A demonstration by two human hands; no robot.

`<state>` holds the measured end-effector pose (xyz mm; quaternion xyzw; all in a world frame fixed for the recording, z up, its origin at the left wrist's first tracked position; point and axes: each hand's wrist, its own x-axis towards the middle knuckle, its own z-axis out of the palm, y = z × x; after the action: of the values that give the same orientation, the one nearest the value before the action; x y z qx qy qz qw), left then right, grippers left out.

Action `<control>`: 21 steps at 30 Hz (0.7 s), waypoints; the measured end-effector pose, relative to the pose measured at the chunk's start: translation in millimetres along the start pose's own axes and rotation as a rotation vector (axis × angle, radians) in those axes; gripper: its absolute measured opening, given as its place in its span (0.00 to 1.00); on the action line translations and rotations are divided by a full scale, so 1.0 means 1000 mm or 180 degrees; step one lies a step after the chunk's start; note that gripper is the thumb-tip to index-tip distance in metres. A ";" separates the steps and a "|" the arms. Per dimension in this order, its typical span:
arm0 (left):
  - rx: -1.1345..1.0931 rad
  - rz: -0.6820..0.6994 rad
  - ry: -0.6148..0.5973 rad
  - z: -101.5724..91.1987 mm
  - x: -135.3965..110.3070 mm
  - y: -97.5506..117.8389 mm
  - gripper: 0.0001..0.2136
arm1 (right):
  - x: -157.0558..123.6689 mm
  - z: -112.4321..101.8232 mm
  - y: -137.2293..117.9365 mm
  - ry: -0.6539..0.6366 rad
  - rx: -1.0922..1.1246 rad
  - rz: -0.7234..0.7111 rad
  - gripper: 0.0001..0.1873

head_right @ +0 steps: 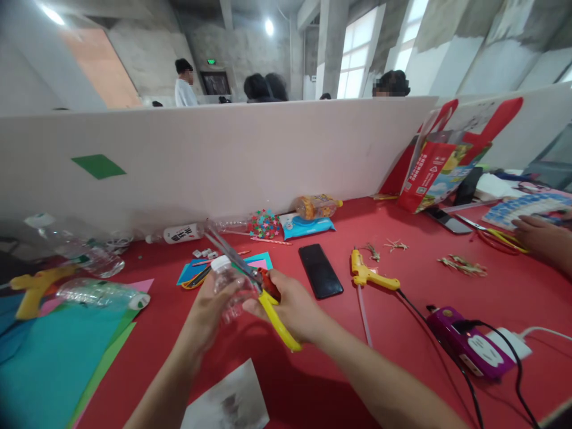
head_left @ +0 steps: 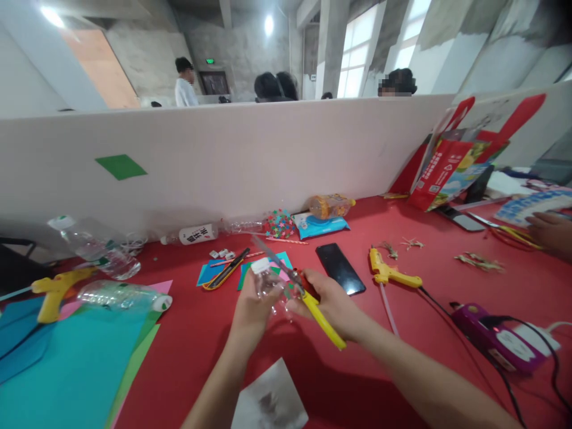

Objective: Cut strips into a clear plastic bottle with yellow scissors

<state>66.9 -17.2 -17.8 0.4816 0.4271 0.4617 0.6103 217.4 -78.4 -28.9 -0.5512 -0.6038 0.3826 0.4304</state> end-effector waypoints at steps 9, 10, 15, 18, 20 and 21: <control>-0.0895 -0.0104 0.0584 -0.054 0.027 0.020 0.14 | -0.021 -0.028 -0.019 -0.1362 -0.0526 0.0175 0.25; -0.0978 -0.0027 0.0561 -0.057 0.029 0.018 0.13 | -0.021 -0.027 -0.023 -0.1503 -0.0579 0.0244 0.27; -0.1033 0.0257 0.0526 -0.061 0.031 0.009 0.13 | -0.021 -0.016 -0.034 -0.1694 -0.0810 0.0280 0.32; -0.0878 0.0366 0.0577 -0.054 0.027 0.008 0.13 | -0.019 -0.008 -0.032 -0.1640 -0.0857 0.0324 0.32; -0.0829 0.0397 0.0597 -0.049 0.023 0.010 0.13 | -0.018 -0.005 -0.028 -0.1608 -0.0810 0.0335 0.32; -0.0816 0.0421 0.0611 -0.047 0.021 0.011 0.13 | -0.019 -0.004 -0.026 -0.1597 -0.0778 0.0320 0.32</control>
<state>24.6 13.7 -16.7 0.3806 0.3883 0.5954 0.5915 212.5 -99.6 -4.7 -0.5163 -0.7050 0.4523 0.1783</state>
